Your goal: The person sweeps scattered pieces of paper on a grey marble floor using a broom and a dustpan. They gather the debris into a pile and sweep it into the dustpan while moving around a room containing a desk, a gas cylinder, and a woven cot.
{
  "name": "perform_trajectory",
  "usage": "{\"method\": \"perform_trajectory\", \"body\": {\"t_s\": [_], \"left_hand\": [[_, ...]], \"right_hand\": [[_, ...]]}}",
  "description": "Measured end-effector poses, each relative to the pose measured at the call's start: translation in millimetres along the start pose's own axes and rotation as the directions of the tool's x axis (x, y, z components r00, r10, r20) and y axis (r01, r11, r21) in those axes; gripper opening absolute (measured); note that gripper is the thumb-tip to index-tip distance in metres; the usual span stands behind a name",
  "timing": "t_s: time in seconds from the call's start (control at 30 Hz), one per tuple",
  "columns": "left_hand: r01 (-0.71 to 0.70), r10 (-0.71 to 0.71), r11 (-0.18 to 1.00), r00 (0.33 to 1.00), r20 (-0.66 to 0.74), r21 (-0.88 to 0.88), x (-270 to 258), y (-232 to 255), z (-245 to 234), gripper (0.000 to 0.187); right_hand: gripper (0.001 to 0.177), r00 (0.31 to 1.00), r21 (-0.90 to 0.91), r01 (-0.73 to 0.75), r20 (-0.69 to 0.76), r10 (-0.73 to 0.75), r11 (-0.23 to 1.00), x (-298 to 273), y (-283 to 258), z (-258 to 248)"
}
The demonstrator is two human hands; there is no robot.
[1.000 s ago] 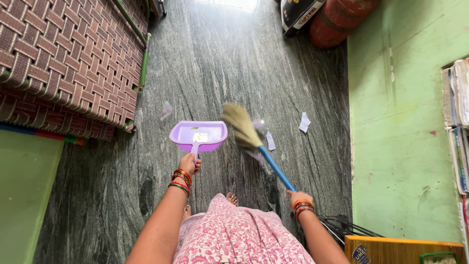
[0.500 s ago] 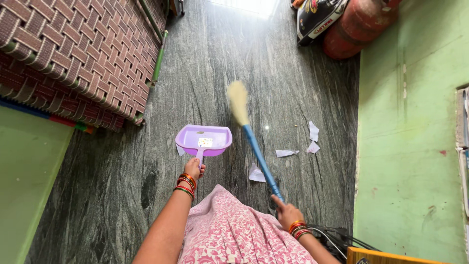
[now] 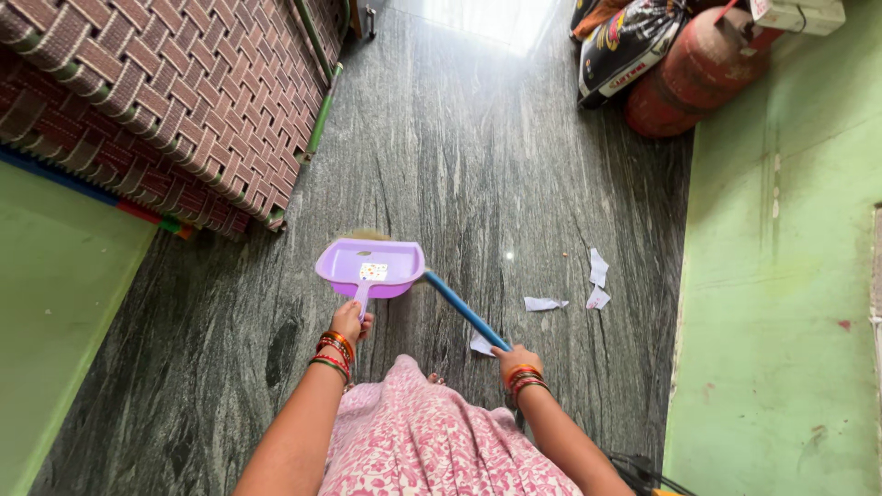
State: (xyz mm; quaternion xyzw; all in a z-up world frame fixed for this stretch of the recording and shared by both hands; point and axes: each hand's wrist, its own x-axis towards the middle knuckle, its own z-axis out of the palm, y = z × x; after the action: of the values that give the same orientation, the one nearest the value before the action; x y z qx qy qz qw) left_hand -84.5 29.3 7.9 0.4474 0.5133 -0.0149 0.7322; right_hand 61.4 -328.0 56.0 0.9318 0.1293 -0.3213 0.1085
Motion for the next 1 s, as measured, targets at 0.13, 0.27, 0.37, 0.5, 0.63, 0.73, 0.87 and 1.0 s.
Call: {"method": "perform_trajectory", "body": {"t_s": [0.13,0.27,0.37,0.5,0.63,0.73,0.87,1.0], "left_hand": [[0.019,-0.018,0.999,0.999,-0.037,0.04,-5,0,-15,0.031],[0.004,-0.002,0.999,0.999,-0.033,0.053,-6,6,-18,0.03],[0.0,0.002,0.997,1.0,-0.031,0.072,-3,8,-12,0.031],[-0.01,0.01,0.998,1.0,0.003,0.061,7,11,8,0.03],[0.001,-0.006,0.996,0.998,0.061,0.085,16,11,25,0.029],[-0.032,0.026,0.998,0.994,0.104,0.056,22,14,36,0.03],[-0.053,0.042,0.996,0.99,0.134,0.079,18,21,44,0.027],[-0.059,0.044,0.992,0.99,0.133,0.114,20,33,46,0.028]], "right_hand": [[0.064,0.974,-0.057,-0.054,0.219,0.065,0.997,4,32,-19],[0.058,0.998,0.029,-0.045,0.034,0.044,0.999,-1,56,-28],[0.056,0.998,0.077,-0.055,-0.004,0.056,0.995,-27,74,-16],[0.053,0.996,0.103,-0.069,0.072,0.061,0.992,-80,100,11],[0.052,0.982,0.094,-0.061,0.184,0.043,0.994,-146,117,42],[0.053,0.973,0.079,-0.053,0.227,0.034,0.995,-164,119,47],[0.054,0.974,0.08,-0.062,0.221,0.043,0.995,-140,125,13],[0.055,0.973,0.119,-0.15,0.194,0.126,0.981,-135,132,4]]}}
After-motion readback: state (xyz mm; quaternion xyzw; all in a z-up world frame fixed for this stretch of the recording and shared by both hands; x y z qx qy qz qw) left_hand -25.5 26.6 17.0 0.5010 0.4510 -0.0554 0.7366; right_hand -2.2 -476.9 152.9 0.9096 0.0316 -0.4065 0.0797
